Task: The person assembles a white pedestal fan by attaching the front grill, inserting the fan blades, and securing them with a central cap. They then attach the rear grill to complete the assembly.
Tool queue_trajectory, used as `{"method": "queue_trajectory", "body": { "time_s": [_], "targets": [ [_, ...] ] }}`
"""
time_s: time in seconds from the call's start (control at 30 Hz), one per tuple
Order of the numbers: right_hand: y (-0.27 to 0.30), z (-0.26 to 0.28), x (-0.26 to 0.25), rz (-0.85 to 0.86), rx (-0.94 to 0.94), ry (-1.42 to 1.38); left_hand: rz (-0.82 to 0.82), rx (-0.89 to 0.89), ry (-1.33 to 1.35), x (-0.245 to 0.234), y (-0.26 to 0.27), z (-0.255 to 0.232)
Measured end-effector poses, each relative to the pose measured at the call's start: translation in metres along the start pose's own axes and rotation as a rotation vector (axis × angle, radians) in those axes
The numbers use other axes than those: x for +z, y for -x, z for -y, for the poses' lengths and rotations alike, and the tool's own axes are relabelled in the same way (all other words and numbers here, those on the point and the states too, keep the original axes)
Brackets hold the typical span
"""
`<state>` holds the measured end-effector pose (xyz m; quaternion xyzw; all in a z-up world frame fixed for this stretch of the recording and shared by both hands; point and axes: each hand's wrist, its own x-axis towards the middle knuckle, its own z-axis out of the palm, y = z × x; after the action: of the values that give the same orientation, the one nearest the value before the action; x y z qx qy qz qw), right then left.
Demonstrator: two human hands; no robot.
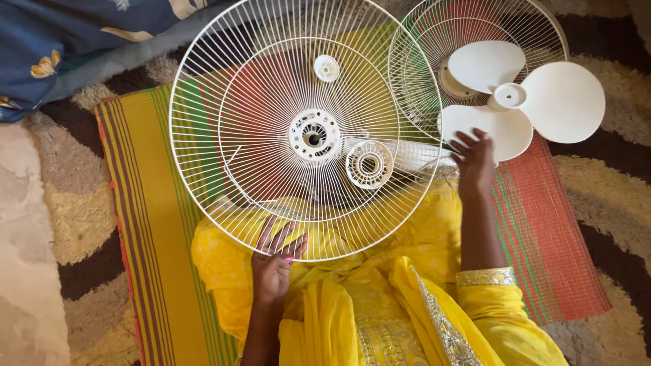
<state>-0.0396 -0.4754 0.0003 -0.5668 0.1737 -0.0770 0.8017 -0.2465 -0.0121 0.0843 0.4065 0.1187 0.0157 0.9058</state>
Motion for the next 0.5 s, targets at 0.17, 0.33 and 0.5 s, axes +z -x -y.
{"method": "queue_trajectory", "body": {
  "time_s": [0.17,0.33,0.5],
  "targets": [
    [0.039,0.007,0.078,0.154,0.138,-0.081,-0.031,-0.018,-0.04,0.009,-0.002,-0.002],
    [0.054,0.001,0.103,0.14,0.092,-0.013,-0.096,-0.102,-0.067,0.01,-0.007,-0.004],
    [0.055,-0.018,0.102,0.106,0.136,-0.029,-0.132,-0.1,-0.105,0.01,-0.011,-0.004]
  ]
}}
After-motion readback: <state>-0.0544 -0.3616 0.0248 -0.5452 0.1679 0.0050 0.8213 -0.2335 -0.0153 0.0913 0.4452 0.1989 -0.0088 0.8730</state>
